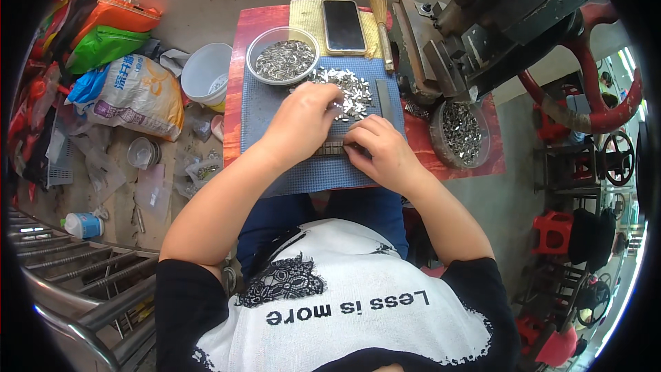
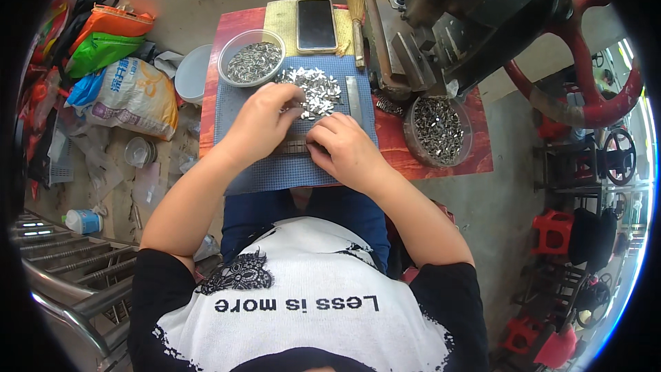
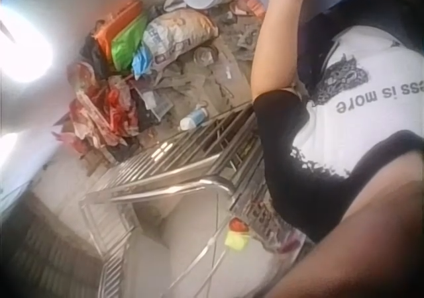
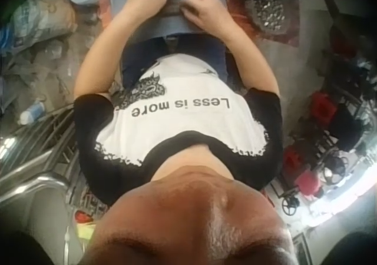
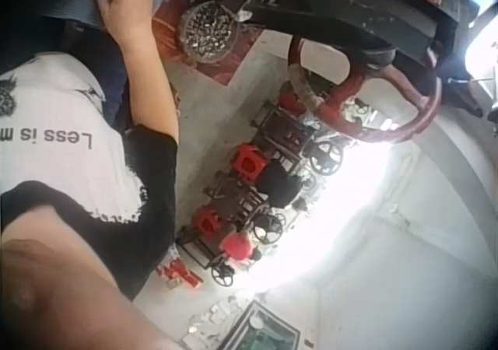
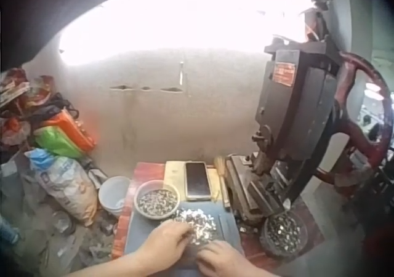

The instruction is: Manually placing small metal components onto a jig and using a press machine to assemble them.

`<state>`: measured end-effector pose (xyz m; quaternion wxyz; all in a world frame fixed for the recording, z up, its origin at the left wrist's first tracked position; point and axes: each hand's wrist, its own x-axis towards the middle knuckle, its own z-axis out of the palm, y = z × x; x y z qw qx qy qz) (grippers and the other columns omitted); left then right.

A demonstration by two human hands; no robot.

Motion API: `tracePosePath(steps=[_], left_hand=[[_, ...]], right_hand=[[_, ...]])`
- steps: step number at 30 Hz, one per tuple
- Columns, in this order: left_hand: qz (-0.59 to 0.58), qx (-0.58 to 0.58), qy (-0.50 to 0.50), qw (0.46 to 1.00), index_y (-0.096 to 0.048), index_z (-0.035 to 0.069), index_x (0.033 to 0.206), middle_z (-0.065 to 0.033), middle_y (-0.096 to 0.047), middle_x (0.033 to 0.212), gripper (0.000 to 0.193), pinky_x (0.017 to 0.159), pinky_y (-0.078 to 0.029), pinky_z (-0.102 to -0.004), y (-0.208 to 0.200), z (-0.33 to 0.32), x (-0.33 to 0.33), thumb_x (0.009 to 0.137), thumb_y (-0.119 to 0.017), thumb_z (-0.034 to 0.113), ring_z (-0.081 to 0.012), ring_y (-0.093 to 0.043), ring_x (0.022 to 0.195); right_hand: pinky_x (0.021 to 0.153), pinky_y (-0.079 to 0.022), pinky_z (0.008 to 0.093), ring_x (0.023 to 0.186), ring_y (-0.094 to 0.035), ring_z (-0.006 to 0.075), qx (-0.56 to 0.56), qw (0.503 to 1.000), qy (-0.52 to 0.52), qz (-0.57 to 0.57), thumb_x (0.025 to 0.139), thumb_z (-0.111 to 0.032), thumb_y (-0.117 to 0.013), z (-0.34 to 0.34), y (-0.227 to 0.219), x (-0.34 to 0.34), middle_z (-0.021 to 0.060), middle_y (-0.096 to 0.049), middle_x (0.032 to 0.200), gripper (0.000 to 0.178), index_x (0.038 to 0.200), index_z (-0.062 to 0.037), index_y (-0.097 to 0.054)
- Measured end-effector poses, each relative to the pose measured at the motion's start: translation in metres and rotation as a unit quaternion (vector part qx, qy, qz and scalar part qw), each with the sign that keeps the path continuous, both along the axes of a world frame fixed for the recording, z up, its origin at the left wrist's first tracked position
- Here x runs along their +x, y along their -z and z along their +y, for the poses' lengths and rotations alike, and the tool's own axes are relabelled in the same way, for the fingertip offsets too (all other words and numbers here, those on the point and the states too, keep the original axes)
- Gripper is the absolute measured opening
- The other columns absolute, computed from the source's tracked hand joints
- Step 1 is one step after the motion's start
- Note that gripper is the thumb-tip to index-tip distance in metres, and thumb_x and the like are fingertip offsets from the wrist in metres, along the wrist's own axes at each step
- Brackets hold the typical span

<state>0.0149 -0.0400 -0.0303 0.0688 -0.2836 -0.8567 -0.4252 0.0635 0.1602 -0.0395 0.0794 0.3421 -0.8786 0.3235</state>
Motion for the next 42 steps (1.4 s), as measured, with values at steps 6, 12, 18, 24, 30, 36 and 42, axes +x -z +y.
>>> tracePosePath(steps=[6,12,18,24,30,36,42], left_hand=[[-0.137,0.037,-0.038,0.989,-0.063,-0.002,0.095,-0.0099,-0.067,0.086,0.011,0.077,-0.051,-0.0317,-0.009,-0.035,0.019,0.087,-0.069,0.002,-0.0177,-0.064,0.081],[-0.212,0.069,-0.066,0.973,-0.064,-0.002,0.09,-0.0053,-0.067,0.08,0.009,0.076,-0.051,-0.0309,-0.005,-0.044,0.036,0.086,-0.07,0.004,-0.0135,-0.063,0.078],[-0.127,0.024,-0.012,0.992,-0.066,-0.001,0.09,-0.011,-0.06,0.103,0.009,0.082,-0.05,-0.0329,0.011,-0.044,0.039,0.085,-0.07,0.004,-0.0233,-0.061,0.092],[-0.075,-0.062,0.006,0.995,-0.067,-0.002,0.089,-0.0121,-0.062,0.101,0.011,0.09,-0.049,-0.0377,0.005,-0.046,0.04,0.081,-0.072,0.003,-0.0307,-0.061,0.096],[-0.204,-0.045,-0.025,0.978,-0.073,0.001,0.091,-0.0116,-0.064,0.098,0.011,0.084,-0.051,-0.0373,-0.003,-0.042,0.028,0.08,-0.072,0.002,-0.0291,-0.063,0.095],[-0.017,-0.067,-0.066,0.995,-0.074,0.005,0.088,-0.0121,-0.063,0.097,0.009,0.089,-0.05,-0.0419,0.009,-0.026,0.012,0.079,-0.072,0.005,-0.0322,-0.061,0.1],[0.04,-0.077,-0.061,0.994,-0.068,0.001,0.095,-0.0135,-0.063,0.097,0.013,0.088,-0.049,-0.0415,0.02,-0.029,0.009,0.083,-0.07,0.005,-0.0323,-0.06,0.099]], right_hand=[[0.082,-0.049,0.041,0.09,-0.062,0.0311,-0.037,0.999,0.029,-0.004,0.082,-0.005,-0.071,-0.001,-0.003,0.002,0.0103,-0.067,0.091,0.009,0.089,-0.0028,-0.067],[0.077,-0.051,0.0382,0.088,-0.063,0.0302,-0.034,0.993,0.111,-0.006,0.083,-0.005,-0.073,0.0,-0.001,-0.026,0.0103,-0.067,0.088,0.01,0.091,-0.0012,-0.069],[0.083,-0.047,0.04,0.095,-0.056,0.0314,0.092,0.992,0.086,0.012,0.085,-0.007,-0.071,-0.007,-0.002,-0.035,0.0128,-0.06,0.092,0.01,0.088,-0.0009,-0.063],[0.086,-0.047,0.0415,0.096,-0.056,0.0333,0.043,0.997,-0.036,-0.05,0.083,-0.007,-0.071,-0.009,-0.018,-0.019,0.0145,-0.058,0.093,0.016,0.092,-0.0003,-0.06],[0.086,-0.048,0.0422,0.095,-0.056,0.0338,0.105,0.991,-0.07,-0.048,0.082,-0.007,-0.072,-0.017,-0.024,-0.018,0.0138,-0.058,0.092,0.013,0.089,-0.001,-0.062],[0.082,-0.049,0.0421,0.09,-0.059,0.0336,0.105,0.99,-0.063,-0.076,0.082,-0.008,-0.072,-0.021,-0.025,-0.021,0.0141,-0.059,0.089,0.013,0.088,-0.0003,-0.064],[0.075,-0.051,0.0408,0.085,-0.062,0.0324,0.052,0.992,-0.029,-0.109,0.081,-0.009,-0.074,-0.018,-0.023,-0.025,0.0132,-0.063,0.085,0.012,0.087,-0.0004,-0.068]])
